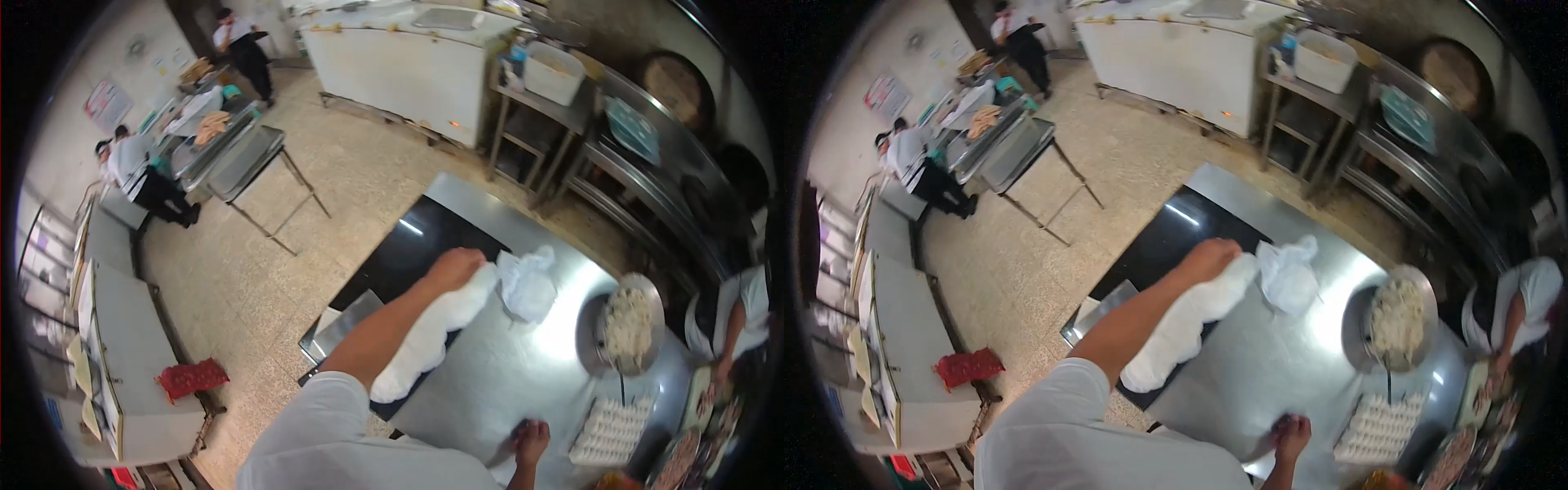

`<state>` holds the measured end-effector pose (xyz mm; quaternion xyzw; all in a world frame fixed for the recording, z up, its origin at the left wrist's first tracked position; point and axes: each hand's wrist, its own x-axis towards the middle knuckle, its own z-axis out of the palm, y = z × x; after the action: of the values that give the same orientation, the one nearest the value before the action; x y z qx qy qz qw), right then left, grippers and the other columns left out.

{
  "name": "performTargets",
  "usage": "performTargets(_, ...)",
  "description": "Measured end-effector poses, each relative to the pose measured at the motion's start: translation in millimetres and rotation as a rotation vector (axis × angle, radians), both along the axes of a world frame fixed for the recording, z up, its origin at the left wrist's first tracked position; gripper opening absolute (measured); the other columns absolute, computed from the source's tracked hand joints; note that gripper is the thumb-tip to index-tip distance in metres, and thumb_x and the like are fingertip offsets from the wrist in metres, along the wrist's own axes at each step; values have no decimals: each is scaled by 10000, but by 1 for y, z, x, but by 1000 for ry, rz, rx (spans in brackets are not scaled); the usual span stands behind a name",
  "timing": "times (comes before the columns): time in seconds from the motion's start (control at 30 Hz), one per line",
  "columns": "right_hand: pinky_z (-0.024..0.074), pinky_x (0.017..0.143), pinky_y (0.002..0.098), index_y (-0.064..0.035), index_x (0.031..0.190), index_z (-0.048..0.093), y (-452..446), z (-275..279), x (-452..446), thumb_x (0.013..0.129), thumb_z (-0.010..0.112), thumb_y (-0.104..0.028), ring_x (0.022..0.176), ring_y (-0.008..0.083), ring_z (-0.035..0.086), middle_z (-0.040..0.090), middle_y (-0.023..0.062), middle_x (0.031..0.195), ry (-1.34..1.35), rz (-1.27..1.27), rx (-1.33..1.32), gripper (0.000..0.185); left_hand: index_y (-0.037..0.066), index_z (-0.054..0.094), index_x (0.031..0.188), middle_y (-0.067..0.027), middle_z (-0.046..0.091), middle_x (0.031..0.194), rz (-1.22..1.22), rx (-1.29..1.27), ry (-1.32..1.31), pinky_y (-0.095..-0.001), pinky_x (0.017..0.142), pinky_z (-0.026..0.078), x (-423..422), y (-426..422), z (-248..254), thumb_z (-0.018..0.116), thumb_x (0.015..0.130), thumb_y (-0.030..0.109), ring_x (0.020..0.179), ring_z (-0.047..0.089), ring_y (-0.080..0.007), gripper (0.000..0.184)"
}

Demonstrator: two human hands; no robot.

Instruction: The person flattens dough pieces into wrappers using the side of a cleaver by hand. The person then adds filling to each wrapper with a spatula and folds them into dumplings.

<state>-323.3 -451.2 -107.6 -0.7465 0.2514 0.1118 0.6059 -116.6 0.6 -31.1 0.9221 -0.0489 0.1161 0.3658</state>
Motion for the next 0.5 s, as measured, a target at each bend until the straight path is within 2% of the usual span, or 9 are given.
performTargets(0.07, 401, 359, 282, -78, 877, 552, -6, -16, -3, 966, 594, -226, 456, 131, 503, 544, 36, 628, -87, 41, 228, 178, 58, 671, 1011, -167, 693, 957, 123, -271, 94, -417, 831, 526, -27, -9, 8, 557, 974, 159, 944, 669, -362, 157)
performTargets(0.13, 457, 442, 288, -65, 873, 567, 9, 19, 0, 969, 598, -204, 536, 125, 534, 561, 29, 670, -39, 77, 159, 172, 32, 658, 1042, -99, 677, 953, 176, -425, -91, -339, 834, 503, -52, -22, 16, 534, 1023, 153, 900, 632, -194, 174)
performTargets(0.17, 465, 479, 277, -60, 873, 581, 10, 28, 3, 975, 599, -199, 564, 126, 551, 576, 29, 679, 90, 76, 221, 173, 33, 656, 1052, -55, 663, 981, 204, -560, -77, -308, 837, 492, -69, -28, 18, 546, 1031, 176, 909, 614, -162, 182)
performTargets(0.2, 485, 525, 282, -33, 891, 607, -4, 4, 1, 984, 597, -215, 595, 130, 579, 611, 42, 709, -23, 256, 121, 204, 46, 660, 1069, -18, 648, 986, 291, -644, 92, -284, 814, 481, -87, -50, 51, 553, 1030, 185, 892, 584, -127, 180)
performTargets(0.27, 522, 634, 359, -7, 939, 644, -2, 54, 10, 973, 607, -234, 676, 216, 656, 677, 118, 772, -305, 572, -351, 232, 67, 673, 1084, -30, 652, 968, 288, -701, -93, -273, 789, 470, -121, -103, 54, 596, 999, 146, 859, 582, -135, 139)
performTargets(0.33, 512, 755, 417, -36, 932, 649, -10, 97, 22, 884, 687, -185, 842, 304, 644, 660, 124, 860, -554, 642, -484, 161, 87, 685, 1094, -69, 663, 957, 142, -371, 139, -307, 779, 497, -171, -140, 63, 679, 894, 76, 839, 613, -193, 200)
performTargets(0.4, 481, 850, 456, -53, 954, 647, -25, 126, 44, 826, 720, -150, 983, 336, 598, 636, 126, 993, -836, 632, -687, 176, 46, 671, 1136, -111, 633, 898, -322, 362, -172, -369, 709, 515, -198, -170, 54, 679, 783, -17, 814, 614, -249, 358)
performTargets(0.43, 460, 888, 476, -62, 968, 644, -36, 136, 53, 802, 730, -135, 1045, 348, 568, 618, 130, 1064, -909, 587, -791, 201, 46, 671, 1136, -111, 633, 898, -329, 383, -169, -369, 709, 515, -211, -187, 60, 679, 783, -17, 814, 614, -249, 358)
performTargets(0.5, 417, 937, 520, -45, 1025, 646, -59, 152, 76, 787, 734, -182, 1134, 388, 513, 571, 184, 1147, -921, 547, -1001, 287, 40, 674, 1135, -146, 627, 893, -289, 146, -119, -432, 752, 516, -233, -229, 73, 666, 751, -6, 821, 595, -341, 387)
